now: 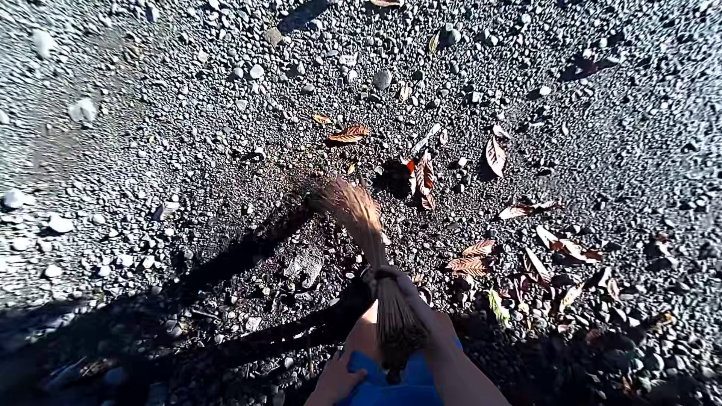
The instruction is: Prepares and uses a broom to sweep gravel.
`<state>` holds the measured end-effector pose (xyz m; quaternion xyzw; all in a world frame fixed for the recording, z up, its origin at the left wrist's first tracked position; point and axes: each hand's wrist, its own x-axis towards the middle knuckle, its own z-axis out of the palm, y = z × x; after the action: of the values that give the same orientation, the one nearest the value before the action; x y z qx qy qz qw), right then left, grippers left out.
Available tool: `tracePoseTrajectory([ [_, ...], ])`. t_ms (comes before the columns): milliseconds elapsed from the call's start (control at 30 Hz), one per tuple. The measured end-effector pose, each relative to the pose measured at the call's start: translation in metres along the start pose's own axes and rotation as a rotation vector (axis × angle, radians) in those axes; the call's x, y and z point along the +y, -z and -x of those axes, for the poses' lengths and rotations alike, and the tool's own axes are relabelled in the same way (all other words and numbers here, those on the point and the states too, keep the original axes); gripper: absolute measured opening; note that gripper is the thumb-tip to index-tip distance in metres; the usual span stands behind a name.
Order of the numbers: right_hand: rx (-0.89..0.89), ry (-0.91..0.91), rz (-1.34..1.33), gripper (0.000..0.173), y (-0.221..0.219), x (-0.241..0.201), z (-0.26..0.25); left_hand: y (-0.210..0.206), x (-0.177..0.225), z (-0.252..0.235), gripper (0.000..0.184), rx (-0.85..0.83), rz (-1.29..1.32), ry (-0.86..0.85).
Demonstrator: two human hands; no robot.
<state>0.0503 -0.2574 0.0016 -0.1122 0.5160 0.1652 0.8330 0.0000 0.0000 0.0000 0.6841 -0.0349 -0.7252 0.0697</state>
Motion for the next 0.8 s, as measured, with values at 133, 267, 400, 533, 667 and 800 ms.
tracePoseTrajectory([
  [133, 0.413, 0.344, -0.118, 0.026, 0.051, -0.023, 0.031, 0.003, -0.007, -0.001, 0.080, -0.018, 0.027, 0.011],
  [267, 0.397, 0.402, -0.146, 0.018, -0.014, 0.000, 0.023, 0.014, 0.002, 0.001, 0.081, -0.020, 0.000, 0.022],
  [400, 0.064, 0.115, -0.088, 0.017, -0.070, 0.030, 0.039, 0.012, 0.001, 0.017, 0.071, 0.139, -0.088, -0.143],
  [533, -0.168, -0.120, 0.063, 0.021, -0.097, -0.019, -0.002, 0.024, 0.015, 0.012, 0.072, 0.005, -0.050, 0.025],
  [667, -0.038, 0.106, -0.114, 0.021, -0.059, -0.066, -0.050, 0.026, 0.010, 0.002, 0.076, 0.025, 0.011, 0.016],
  [800, 0.187, 0.370, -0.251, 0.016, -0.102, -0.044, -0.035, 0.028, 0.016, 0.003, 0.077, 0.074, 0.076, 0.014],
])
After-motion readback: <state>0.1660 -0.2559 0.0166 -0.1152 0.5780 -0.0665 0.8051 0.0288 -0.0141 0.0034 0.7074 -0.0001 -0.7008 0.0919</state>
